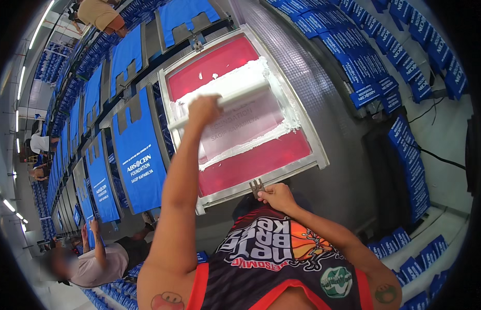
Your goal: Printing logos onto garments using a screen, ink, and a manual squeegee.
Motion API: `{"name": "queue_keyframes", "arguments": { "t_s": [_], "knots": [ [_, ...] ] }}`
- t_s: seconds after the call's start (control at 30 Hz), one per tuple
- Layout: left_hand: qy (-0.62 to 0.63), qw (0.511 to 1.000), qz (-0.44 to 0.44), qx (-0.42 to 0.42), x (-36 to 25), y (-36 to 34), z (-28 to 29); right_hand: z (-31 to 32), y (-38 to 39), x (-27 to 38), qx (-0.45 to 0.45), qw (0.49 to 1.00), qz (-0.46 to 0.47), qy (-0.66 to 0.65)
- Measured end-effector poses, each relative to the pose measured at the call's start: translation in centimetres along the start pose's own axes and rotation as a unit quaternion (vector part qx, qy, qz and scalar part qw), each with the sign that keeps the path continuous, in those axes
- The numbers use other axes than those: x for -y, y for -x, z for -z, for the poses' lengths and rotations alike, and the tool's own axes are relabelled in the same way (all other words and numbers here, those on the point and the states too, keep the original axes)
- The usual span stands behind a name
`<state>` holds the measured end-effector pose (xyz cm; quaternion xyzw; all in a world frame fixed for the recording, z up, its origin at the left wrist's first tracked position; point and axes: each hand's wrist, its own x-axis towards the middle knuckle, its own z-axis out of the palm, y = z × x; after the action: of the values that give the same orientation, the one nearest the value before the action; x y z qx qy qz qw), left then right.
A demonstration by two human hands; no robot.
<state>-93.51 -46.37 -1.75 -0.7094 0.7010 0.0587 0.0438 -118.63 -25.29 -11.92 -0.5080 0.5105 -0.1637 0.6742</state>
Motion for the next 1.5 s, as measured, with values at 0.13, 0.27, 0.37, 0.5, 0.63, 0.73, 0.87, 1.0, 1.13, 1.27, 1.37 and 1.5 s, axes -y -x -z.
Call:
{"name": "queue_keyframes", "arguments": {
  "t_s": [0.13, 0.27, 0.37, 0.5, 0.63, 0.73, 0.87, 1.0, 1.13, 1.27, 1.37, 1.5],
  "knots": [
    [0.029, 0.991, -0.053, -0.119, -6.0, 12.2, -6.7, 0.1, -0.8, -1.2, 0.004, 0.999, -0.001, -0.040],
    [0.058, 0.991, -0.048, -0.106, -6.6, 14.4, -5.5, 0.0, -0.9, -1.4, 0.005, 1.000, 0.007, -0.017],
    [0.069, 0.996, -0.001, 0.058, -4.4, 8.3, 0.8, 0.2, -0.7, -1.6, 0.010, 0.999, 0.030, -0.027],
    [0.045, 0.995, -0.027, -0.087, -0.5, 0.3, 1.0, -0.2, -0.9, -1.6, 0.010, 1.000, 0.017, -0.019],
    [0.023, 0.972, -0.062, -0.224, 2.3, -2.3, -6.7, 0.0, 0.3, 0.2, 0.029, 0.999, -0.016, 0.003],
    [0.059, 0.958, -0.087, -0.265, -0.4, 1.9, -9.4, 1.1, -0.5, 0.4, 0.029, 0.999, -0.019, 0.037],
    [0.059, 0.998, 0.008, -0.020, -1.1, 3.0, -0.3, 2.3, -0.5, 4.6, 0.059, 0.933, -0.017, 0.355],
    [0.193, 0.976, 0.097, 0.027, 7.3, 2.7, 2.9, 8.2, -0.9, 9.7, 0.007, 0.965, 0.012, 0.263],
    [0.589, 0.785, 0.193, 0.000, 16.0, 6.3, -0.3, 15.9, -5.3, 9.8, -0.423, 0.789, 0.106, 0.433],
    [0.684, 0.671, 0.267, -0.097, 17.1, 8.5, -6.8, 19.8, -12.5, 2.2, -0.215, 0.974, -0.022, 0.070],
    [0.715, 0.646, 0.255, -0.083, 14.7, 9.9, -6.4, 17.4, -10.1, 4.0, -0.250, 0.964, -0.014, 0.085],
    [0.698, 0.672, 0.217, -0.121, 6.9, 10.5, -0.2, 22.4, -6.6, 3.9, -0.247, 0.968, -0.013, 0.047]
  ]
}}
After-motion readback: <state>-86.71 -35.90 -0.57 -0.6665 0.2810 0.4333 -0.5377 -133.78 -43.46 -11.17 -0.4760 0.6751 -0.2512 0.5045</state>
